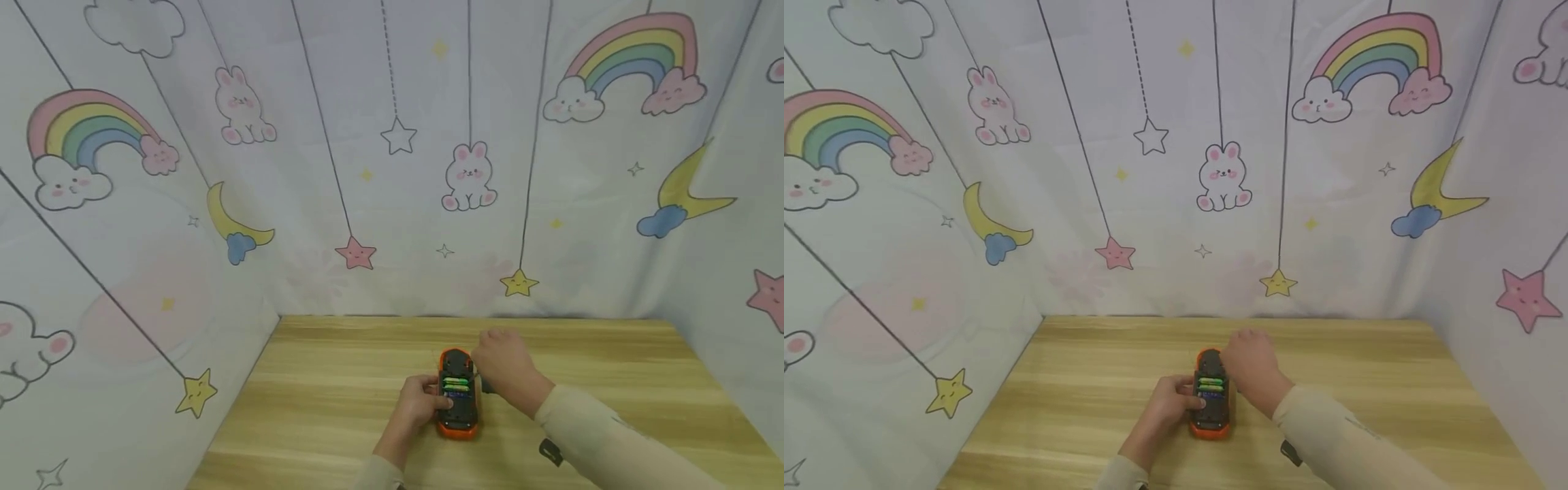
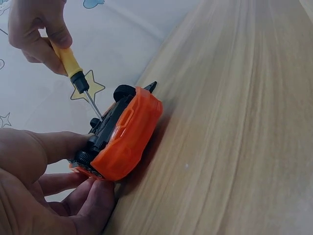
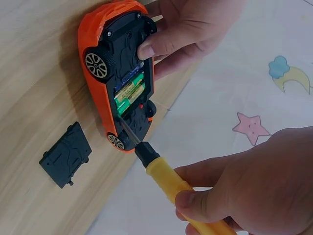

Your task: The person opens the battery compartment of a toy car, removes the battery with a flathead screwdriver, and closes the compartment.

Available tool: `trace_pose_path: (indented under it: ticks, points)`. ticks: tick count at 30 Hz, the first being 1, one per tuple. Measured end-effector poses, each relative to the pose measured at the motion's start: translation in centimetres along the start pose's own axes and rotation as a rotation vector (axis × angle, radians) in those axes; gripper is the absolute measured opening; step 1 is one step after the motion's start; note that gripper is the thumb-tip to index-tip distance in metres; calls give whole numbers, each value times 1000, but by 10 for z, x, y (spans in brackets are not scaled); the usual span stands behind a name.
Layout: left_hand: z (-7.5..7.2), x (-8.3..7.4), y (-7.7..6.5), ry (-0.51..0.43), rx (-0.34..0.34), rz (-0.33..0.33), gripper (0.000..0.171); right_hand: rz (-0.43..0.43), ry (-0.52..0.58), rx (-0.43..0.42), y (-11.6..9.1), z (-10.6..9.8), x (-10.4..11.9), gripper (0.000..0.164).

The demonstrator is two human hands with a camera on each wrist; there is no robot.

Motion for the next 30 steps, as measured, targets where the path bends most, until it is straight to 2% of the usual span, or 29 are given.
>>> trace_pose_path:
  ticks: [7, 11, 18, 22, 24, 28, 30]
  points:
    - [0, -4, -1, -7, 11, -25, 56, -21, -97, 97, 5, -3, 7, 10]
    - [1, -3, -1, -8, 13, -22, 55, -39, -84, 50, 1, 0, 5, 6]
    - [1, -1, 1, 36, -2, -9, 53, -55, 73, -123, -15, 20, -13, 17]
    - [3, 1, 1, 14, 10, -10, 53, -20, 167, -155, -30, 39, -23, 10]
    - [3, 2, 0, -2, 15, -18, 53, 5, 213, -131, -37, 50, -25, 10]
    - [2, 2, 0, -1, 10, -16, 53, 55, 335, -39, -51, 71, -25, 28]
    - [2, 2, 1, -9, 10, -17, 53, 85, 408, -7, -54, 79, -26, 31]
Point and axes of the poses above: each hand's wrist, its own y-axis towards the middle knuckle, its own z-axis out of the palm, x = y × z, the point moved 2 cm from there along y, towards the middle knuckle, and after that the axes turned 7 degrees about -y, right-handed, at the moved point
